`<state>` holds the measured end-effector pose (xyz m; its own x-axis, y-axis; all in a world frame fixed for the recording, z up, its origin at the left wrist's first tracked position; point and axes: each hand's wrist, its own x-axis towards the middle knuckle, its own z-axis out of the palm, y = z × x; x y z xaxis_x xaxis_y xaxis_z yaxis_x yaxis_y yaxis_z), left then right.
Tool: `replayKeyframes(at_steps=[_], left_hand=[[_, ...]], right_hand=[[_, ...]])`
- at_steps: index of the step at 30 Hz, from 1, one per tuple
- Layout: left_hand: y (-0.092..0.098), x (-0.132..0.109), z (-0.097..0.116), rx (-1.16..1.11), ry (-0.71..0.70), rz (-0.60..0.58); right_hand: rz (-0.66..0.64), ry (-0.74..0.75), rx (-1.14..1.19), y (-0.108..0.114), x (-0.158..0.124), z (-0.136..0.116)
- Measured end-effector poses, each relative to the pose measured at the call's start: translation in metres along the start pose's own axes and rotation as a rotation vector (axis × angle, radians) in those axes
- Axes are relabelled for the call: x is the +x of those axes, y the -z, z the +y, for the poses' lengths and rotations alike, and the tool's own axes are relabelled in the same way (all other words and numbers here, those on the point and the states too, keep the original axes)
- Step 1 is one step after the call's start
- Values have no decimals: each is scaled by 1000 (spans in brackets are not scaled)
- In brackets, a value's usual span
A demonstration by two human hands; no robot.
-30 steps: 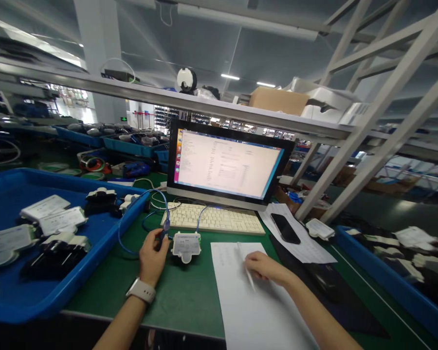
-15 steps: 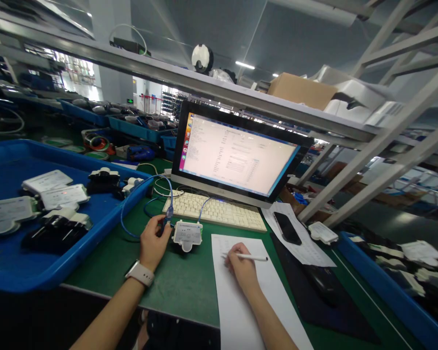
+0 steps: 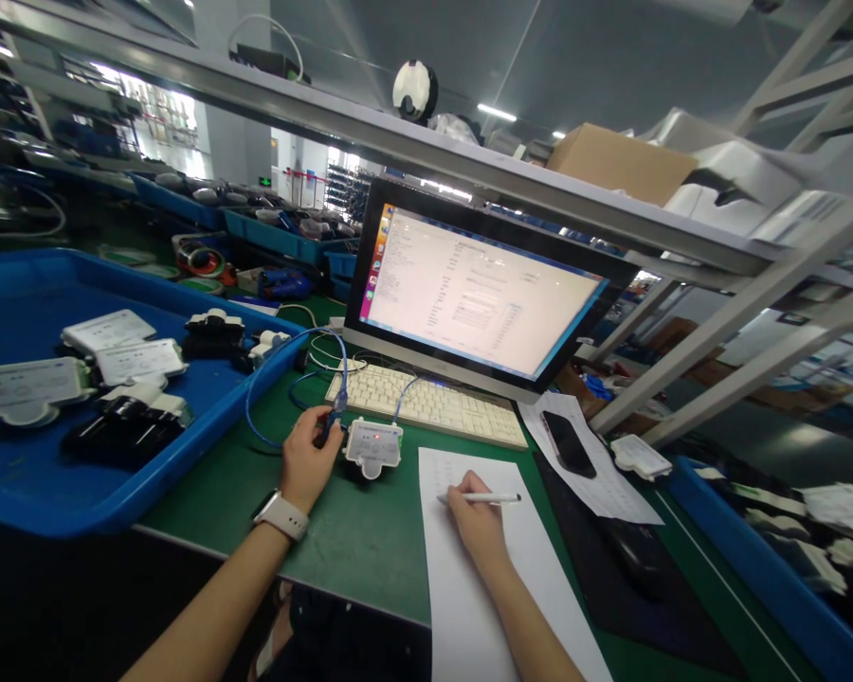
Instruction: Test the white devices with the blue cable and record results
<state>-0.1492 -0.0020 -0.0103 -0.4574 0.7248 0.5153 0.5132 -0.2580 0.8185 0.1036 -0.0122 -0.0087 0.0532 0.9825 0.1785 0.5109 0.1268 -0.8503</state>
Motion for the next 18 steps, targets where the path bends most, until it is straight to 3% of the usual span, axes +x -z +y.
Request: replayKeyframes(at_steps=[18], left_hand=[[0,-1,0,-3,8,-2]], right_hand=[[50,17,20,1,1,-4]])
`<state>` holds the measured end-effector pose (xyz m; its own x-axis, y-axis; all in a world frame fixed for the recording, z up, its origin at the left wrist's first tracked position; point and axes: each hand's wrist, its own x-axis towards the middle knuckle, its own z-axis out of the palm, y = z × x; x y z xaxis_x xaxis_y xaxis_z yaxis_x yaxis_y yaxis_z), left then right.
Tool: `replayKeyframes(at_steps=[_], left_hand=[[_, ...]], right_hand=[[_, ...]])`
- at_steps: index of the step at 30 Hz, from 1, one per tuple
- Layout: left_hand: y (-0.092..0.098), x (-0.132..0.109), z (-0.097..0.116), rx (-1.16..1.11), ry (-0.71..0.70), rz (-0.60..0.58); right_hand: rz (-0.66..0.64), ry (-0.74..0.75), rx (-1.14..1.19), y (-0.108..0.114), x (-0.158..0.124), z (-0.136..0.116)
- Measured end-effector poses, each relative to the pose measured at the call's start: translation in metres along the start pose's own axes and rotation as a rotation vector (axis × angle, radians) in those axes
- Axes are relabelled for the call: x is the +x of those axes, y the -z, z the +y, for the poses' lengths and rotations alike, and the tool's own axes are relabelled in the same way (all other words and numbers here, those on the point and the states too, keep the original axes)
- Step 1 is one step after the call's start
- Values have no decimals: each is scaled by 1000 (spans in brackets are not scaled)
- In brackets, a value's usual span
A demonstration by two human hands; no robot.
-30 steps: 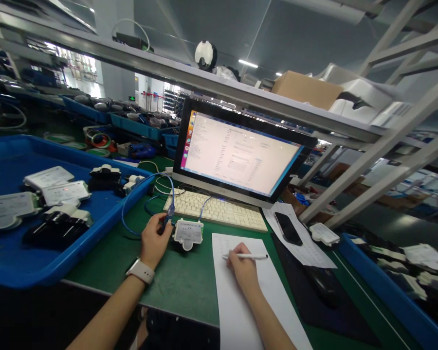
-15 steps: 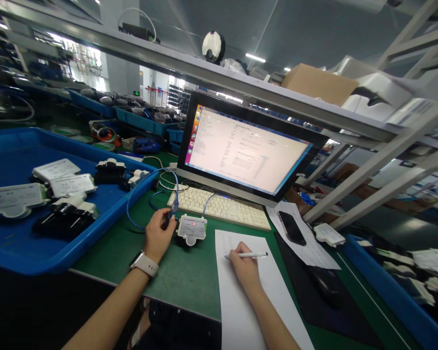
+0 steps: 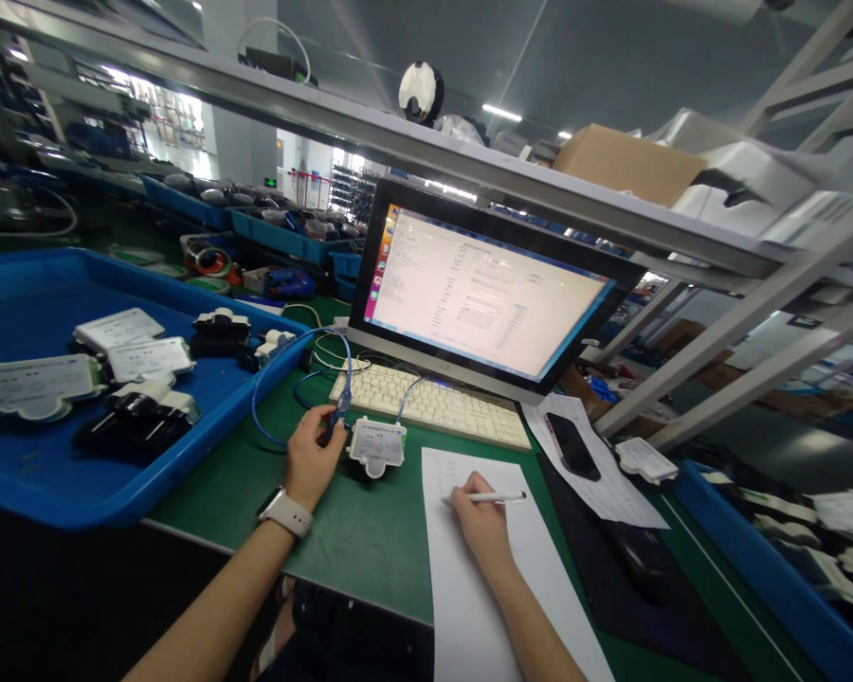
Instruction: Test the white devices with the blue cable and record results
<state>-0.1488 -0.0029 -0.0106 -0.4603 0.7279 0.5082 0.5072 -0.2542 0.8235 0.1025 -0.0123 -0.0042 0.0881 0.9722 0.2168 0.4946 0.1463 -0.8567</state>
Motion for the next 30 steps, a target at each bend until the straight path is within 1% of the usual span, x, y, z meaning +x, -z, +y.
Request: replayKeyframes(at_steps=[13,23,25,27,30], left_hand=[[1,0,2,11,9,-1],[0,0,-1,-15,27,2],[0,0,-1,-26,31,0],[0,0,-1,-37,34,-2],[0,0,-1,-51,34,-1]], right_hand=[[23,19,-35,0,0,1],[13,8,-37,0,1,4],[28,6,-35,0,2,4],[49,1,-9,1,2,5],[77,-41,113,2,4,9]])
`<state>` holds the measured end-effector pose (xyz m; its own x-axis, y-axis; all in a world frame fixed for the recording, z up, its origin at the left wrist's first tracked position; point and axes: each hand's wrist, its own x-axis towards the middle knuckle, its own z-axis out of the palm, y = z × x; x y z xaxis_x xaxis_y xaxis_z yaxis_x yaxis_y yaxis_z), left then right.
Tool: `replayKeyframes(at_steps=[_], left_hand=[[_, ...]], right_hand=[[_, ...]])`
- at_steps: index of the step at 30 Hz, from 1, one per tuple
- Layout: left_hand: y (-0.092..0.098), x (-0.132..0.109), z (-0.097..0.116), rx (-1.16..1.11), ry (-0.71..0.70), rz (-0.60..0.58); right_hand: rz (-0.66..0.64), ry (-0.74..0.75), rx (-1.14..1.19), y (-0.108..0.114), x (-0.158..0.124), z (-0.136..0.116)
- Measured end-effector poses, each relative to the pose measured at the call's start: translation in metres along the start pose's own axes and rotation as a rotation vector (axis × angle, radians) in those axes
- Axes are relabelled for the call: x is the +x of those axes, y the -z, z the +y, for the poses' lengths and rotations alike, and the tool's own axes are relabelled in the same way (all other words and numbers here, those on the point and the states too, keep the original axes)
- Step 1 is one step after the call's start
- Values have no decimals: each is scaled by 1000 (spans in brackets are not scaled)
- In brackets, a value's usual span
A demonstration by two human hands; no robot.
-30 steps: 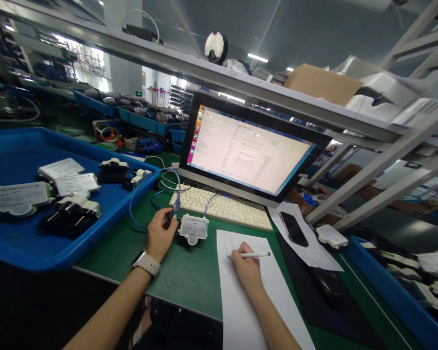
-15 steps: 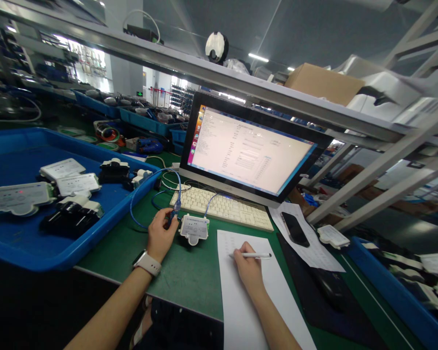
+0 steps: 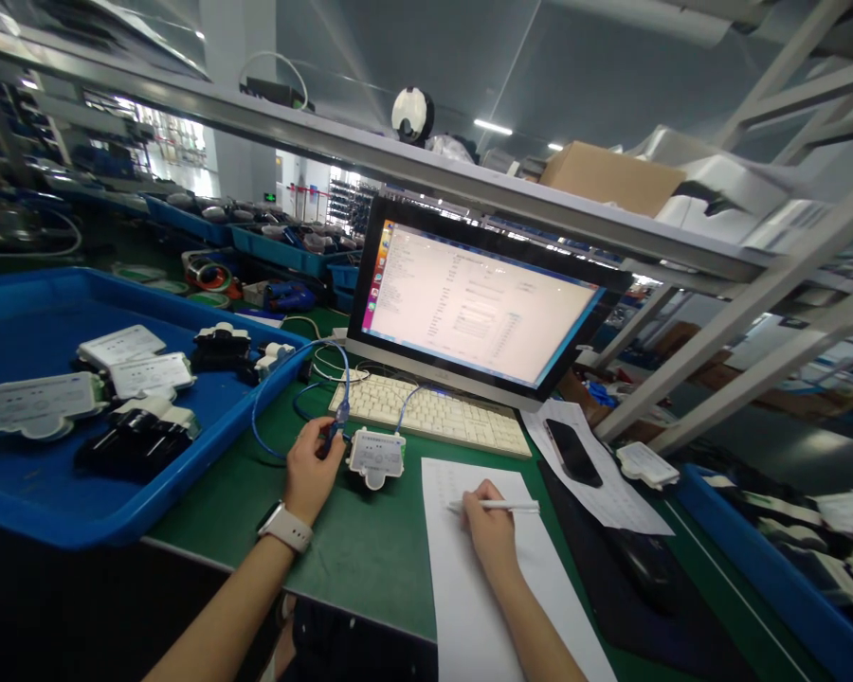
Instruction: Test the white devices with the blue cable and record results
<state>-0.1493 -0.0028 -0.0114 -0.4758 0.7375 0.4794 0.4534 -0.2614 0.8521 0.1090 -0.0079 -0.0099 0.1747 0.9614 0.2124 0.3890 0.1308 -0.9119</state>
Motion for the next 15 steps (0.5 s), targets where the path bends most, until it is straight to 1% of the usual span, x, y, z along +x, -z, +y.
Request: replayKeyframes(at_steps=[3,6,10,15], left_hand=[[1,1,1,-9,-9,4],[1,1,2,-18,-26,5],[1,2,2,-25,-39,9],[1,1,0,-28,-34,1]], right_hand=[[5,-100,177,0,4,7],[-58,-179,317,1,8,13],[-145,-161,369,7,13,9],[-152,-126,385,17,14,5]])
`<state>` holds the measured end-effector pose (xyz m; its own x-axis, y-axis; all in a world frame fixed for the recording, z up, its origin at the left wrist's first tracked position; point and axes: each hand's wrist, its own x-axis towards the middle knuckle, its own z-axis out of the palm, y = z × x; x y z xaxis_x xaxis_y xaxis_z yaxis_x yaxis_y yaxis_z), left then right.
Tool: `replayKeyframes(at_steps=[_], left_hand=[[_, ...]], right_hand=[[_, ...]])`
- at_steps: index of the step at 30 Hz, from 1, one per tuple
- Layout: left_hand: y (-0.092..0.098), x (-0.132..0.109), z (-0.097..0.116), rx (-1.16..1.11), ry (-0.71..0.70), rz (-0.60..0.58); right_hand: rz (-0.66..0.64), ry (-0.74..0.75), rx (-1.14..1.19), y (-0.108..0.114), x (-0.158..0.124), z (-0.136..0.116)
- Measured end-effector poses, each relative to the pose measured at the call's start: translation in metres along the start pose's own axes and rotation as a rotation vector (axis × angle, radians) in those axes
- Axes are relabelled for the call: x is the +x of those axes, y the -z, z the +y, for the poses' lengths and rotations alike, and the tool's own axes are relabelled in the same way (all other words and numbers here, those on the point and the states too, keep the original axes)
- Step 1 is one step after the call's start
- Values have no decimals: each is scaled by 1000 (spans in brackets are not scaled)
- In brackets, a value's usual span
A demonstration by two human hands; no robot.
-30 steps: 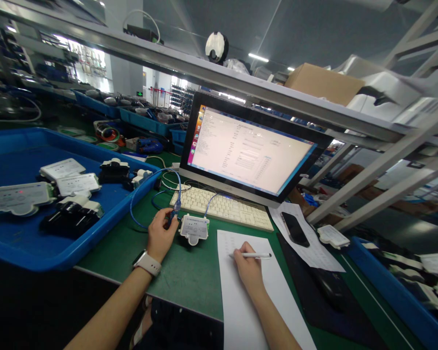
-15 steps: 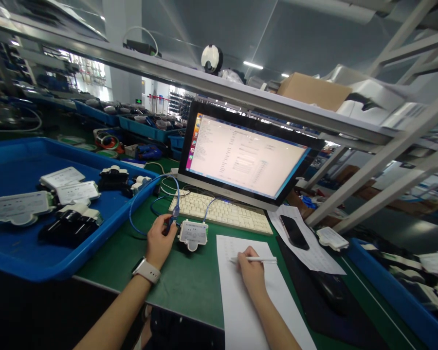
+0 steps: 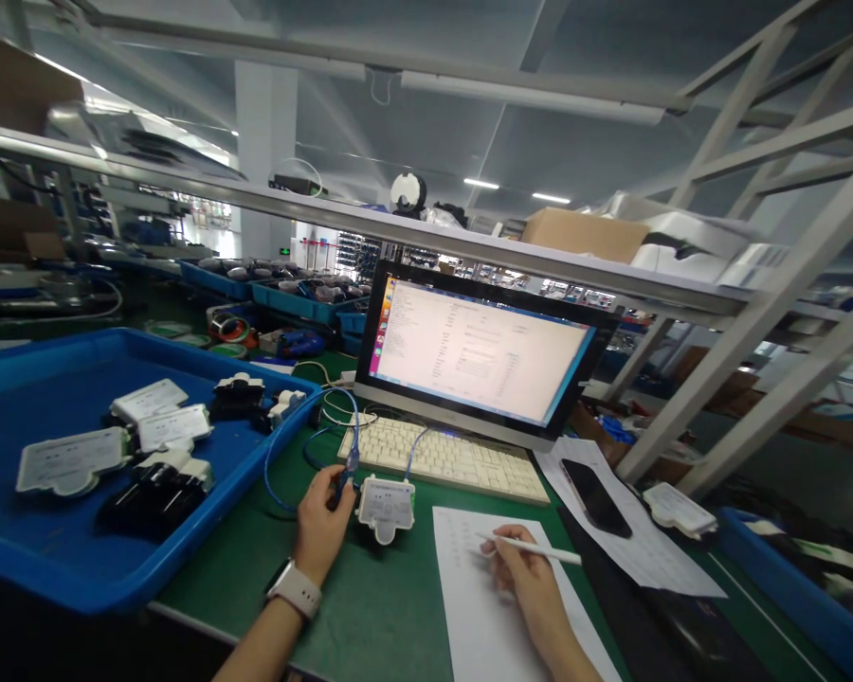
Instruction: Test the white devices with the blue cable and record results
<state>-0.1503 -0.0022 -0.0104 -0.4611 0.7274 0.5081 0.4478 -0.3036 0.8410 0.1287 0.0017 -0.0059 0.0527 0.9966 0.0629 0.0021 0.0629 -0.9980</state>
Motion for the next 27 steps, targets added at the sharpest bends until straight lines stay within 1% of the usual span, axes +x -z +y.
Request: replayKeyframes(at_steps=[2,7,12,19,27], left_hand=[[0,0,-1,-2,5,-1],[-1,0,-3,-13,16,-10],[0,0,-1,-18,24,-11],[-1,0,-3,-24,35,-17],[0,1,0,-14,39,-21]], right_hand=[[4,9,-32,1,-1,2],[66,22,-77,1,-6,8],[58,6,-99,1,-7,9],[44,24,-127,2,-6,13],[49,42,-133,3,-4,15]])
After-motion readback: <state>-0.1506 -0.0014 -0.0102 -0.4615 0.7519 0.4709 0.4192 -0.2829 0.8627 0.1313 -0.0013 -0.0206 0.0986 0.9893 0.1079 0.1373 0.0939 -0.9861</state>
